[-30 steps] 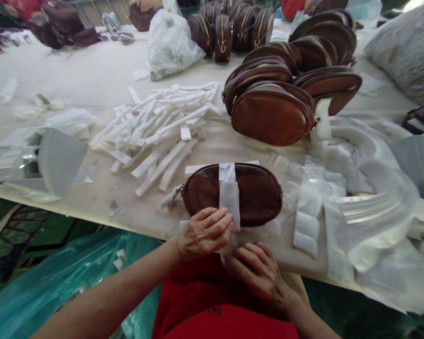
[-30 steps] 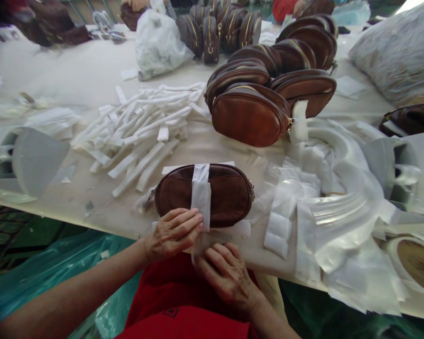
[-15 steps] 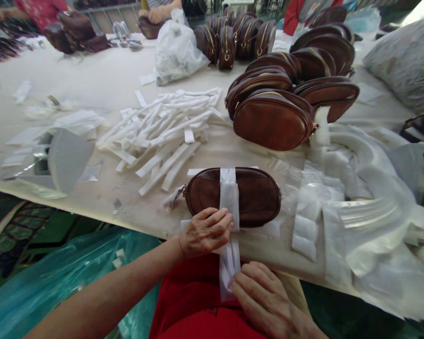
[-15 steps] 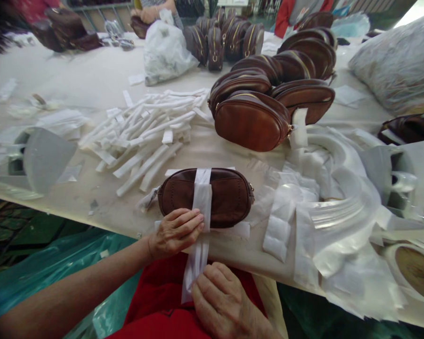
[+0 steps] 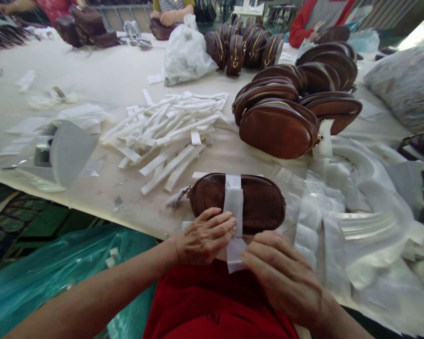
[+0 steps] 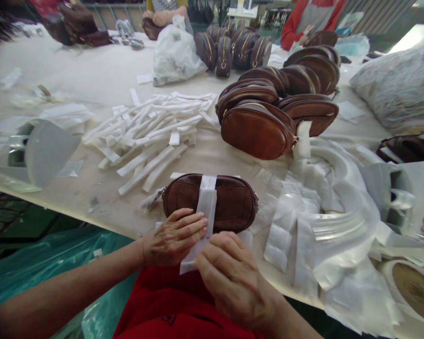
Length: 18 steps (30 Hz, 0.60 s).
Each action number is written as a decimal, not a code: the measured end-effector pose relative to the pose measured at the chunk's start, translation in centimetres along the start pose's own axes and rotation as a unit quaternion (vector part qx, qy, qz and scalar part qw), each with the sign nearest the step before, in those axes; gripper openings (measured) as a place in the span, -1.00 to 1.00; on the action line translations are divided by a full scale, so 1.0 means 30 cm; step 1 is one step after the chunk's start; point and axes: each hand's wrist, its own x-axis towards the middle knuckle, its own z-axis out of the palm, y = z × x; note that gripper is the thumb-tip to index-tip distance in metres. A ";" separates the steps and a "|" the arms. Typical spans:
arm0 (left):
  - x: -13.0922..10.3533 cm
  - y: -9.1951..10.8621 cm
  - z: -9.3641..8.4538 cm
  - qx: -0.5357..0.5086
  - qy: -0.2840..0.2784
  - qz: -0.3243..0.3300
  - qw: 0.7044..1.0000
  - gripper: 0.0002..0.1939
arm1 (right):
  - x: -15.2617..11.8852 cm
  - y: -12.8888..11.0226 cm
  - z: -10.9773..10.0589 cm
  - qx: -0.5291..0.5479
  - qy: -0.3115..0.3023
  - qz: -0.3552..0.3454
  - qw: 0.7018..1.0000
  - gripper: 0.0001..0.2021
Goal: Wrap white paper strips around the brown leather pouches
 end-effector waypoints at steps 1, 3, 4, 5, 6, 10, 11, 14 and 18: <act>-0.001 0.004 -0.004 -0.023 -0.002 -0.015 1.000 -0.66 | 0.020 0.028 0.006 0.005 0.008 -0.001 1.000 -0.83; 0.001 0.010 -0.006 -0.061 0.013 -0.047 0.997 -0.64 | 0.055 0.086 0.026 0.010 0.031 0.003 0.999 -0.86; 0.003 0.013 -0.006 -0.077 0.026 -0.059 0.995 -0.65 | 0.069 0.115 0.039 0.010 0.040 0.010 0.999 -0.86; 0.005 0.014 -0.005 -0.091 0.041 -0.067 0.993 -0.68 | 0.082 0.141 0.053 0.009 0.048 0.023 0.999 -0.86; 0.007 0.015 -0.003 -0.102 0.055 -0.071 0.991 -0.69 | 0.091 0.165 0.067 0.007 0.053 0.042 0.998 -0.85; 0.001 0.016 0.001 -0.113 0.090 -0.099 0.985 -0.52 | 0.108 0.232 0.122 0.006 0.044 0.121 0.992 -0.89; -0.002 0.016 0.002 -0.111 0.093 -0.110 0.983 -0.48 | 0.107 0.240 0.134 0.002 0.042 0.139 0.989 -0.90; -0.009 0.017 0.008 -0.106 0.086 -0.120 0.983 -0.46 | 0.102 0.252 0.163 -0.042 0.034 0.185 0.981 -0.85; 0.001 0.016 0.007 -0.092 0.079 -0.116 0.986 -0.55 | 0.087 0.255 0.189 -0.130 0.015 0.222 0.966 -0.78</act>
